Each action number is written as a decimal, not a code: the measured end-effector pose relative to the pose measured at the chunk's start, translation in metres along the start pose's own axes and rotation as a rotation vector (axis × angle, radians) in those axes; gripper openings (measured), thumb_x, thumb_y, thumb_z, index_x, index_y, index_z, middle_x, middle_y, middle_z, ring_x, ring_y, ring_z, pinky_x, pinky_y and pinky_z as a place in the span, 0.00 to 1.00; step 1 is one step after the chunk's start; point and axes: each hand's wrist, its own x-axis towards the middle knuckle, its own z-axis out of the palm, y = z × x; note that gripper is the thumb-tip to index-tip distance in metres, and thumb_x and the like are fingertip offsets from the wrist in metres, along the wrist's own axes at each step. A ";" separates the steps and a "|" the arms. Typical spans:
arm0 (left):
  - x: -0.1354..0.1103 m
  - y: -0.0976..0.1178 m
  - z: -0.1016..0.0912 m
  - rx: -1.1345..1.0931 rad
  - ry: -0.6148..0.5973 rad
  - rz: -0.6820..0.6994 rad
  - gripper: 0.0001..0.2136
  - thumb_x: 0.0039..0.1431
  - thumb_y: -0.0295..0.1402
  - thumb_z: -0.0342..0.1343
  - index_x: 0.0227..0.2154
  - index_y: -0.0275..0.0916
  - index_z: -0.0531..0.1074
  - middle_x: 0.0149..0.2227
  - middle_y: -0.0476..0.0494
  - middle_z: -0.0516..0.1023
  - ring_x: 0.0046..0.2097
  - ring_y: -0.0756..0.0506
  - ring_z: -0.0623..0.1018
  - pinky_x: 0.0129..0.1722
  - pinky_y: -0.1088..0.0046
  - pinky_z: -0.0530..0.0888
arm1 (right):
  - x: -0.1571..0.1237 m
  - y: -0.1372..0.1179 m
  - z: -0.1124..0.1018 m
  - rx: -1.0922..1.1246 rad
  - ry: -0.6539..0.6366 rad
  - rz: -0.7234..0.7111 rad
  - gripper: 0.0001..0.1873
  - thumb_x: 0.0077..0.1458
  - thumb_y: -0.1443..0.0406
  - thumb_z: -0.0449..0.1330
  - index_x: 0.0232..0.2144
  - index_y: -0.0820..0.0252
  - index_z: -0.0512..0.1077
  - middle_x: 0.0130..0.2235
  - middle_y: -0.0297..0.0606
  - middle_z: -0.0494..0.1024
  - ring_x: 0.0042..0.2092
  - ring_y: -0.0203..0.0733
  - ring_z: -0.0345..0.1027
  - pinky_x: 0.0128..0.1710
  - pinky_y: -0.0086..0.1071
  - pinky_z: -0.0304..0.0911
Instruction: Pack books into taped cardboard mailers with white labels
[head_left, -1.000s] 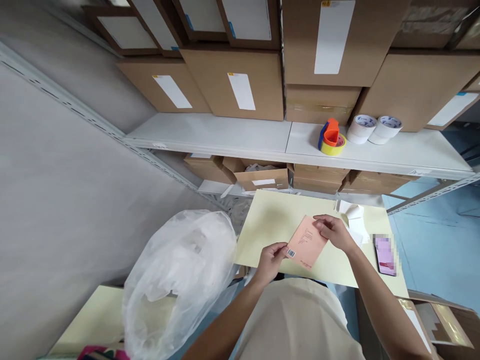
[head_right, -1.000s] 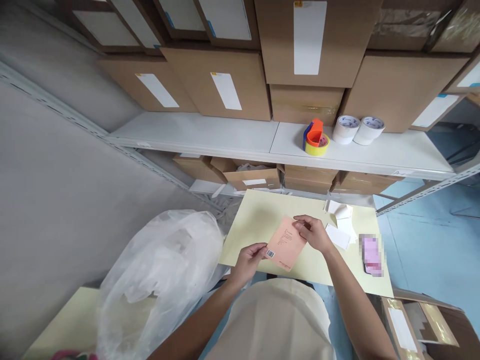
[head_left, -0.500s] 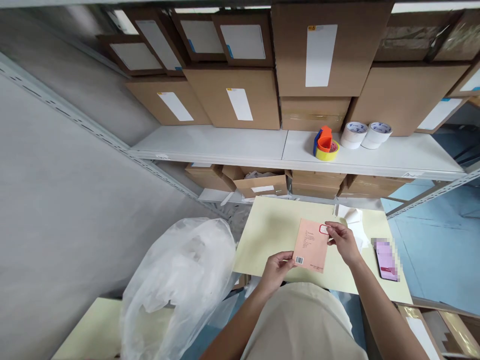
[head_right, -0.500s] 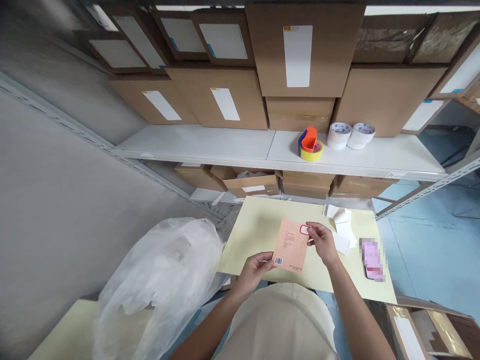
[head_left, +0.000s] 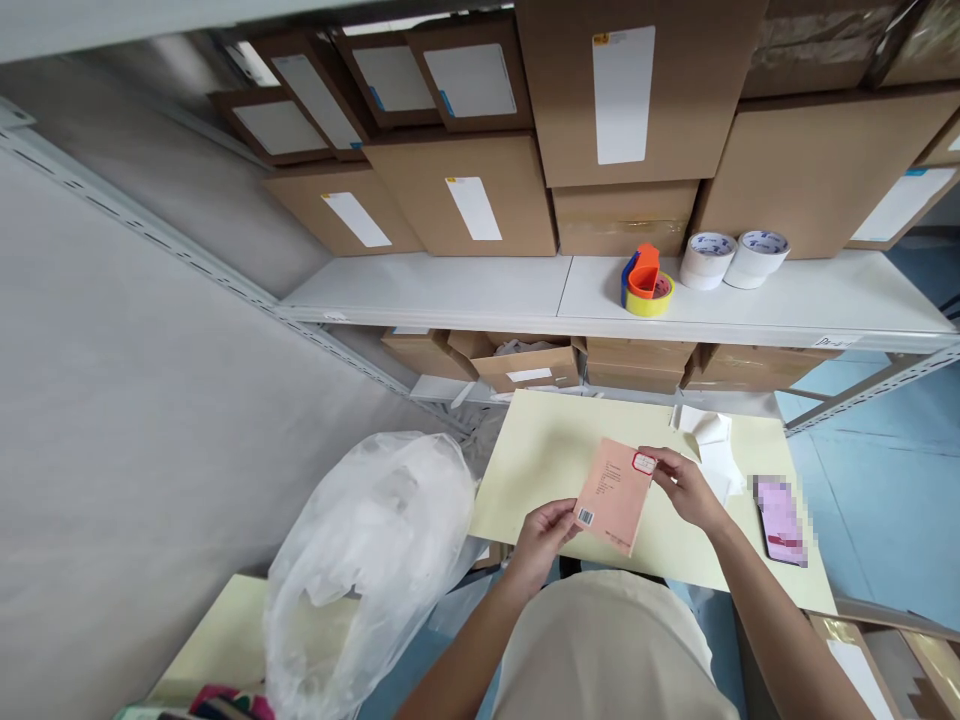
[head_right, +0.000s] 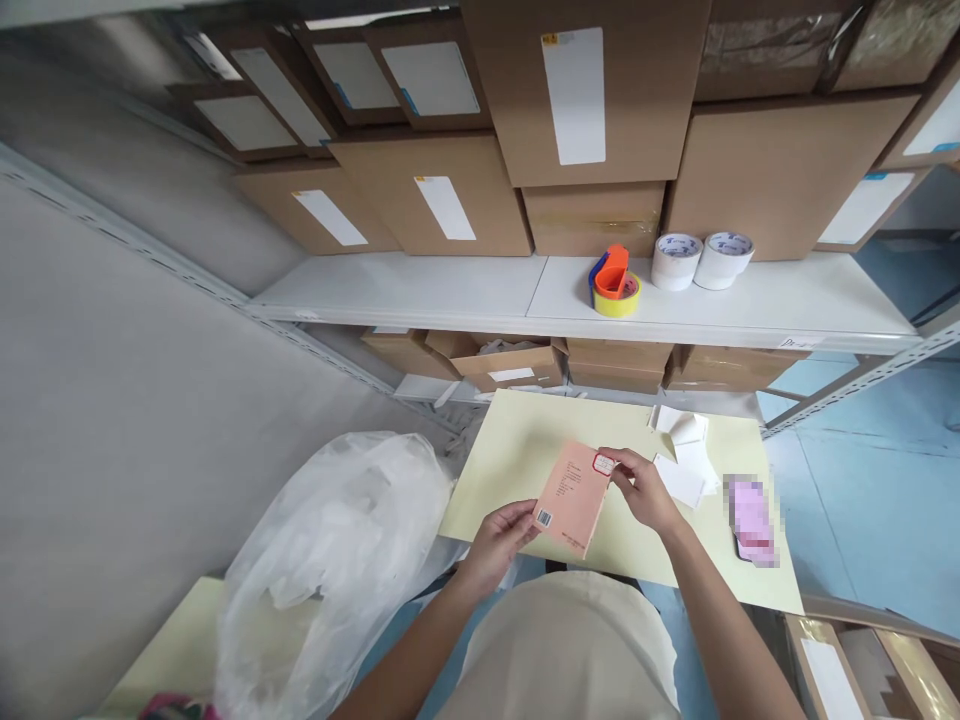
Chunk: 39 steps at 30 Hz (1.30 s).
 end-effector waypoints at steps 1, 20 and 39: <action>0.000 0.000 0.003 -0.014 -0.015 -0.023 0.24 0.39 0.47 0.70 0.37 0.37 0.80 0.39 0.37 0.83 0.40 0.44 0.80 0.47 0.66 0.74 | 0.000 -0.002 -0.003 -0.024 -0.007 -0.020 0.17 0.56 0.54 0.57 0.44 0.54 0.75 0.43 0.42 0.79 0.40 0.43 0.72 0.40 0.39 0.68; 0.007 -0.008 0.036 0.091 0.064 0.220 0.31 0.50 0.60 0.53 0.38 0.34 0.78 0.40 0.35 0.82 0.44 0.38 0.79 0.48 0.62 0.73 | 0.017 -0.012 -0.034 0.028 -0.078 -0.042 0.17 0.54 0.50 0.59 0.34 0.55 0.77 0.34 0.39 0.79 0.35 0.43 0.72 0.34 0.34 0.67; 0.020 0.027 0.010 0.326 0.028 0.213 0.17 0.46 0.47 0.63 0.24 0.36 0.78 0.21 0.49 0.75 0.25 0.50 0.71 0.27 0.76 0.67 | 0.040 -0.033 0.003 0.230 -0.073 0.153 0.28 0.42 0.48 0.68 0.43 0.55 0.73 0.33 0.38 0.81 0.36 0.44 0.76 0.37 0.38 0.70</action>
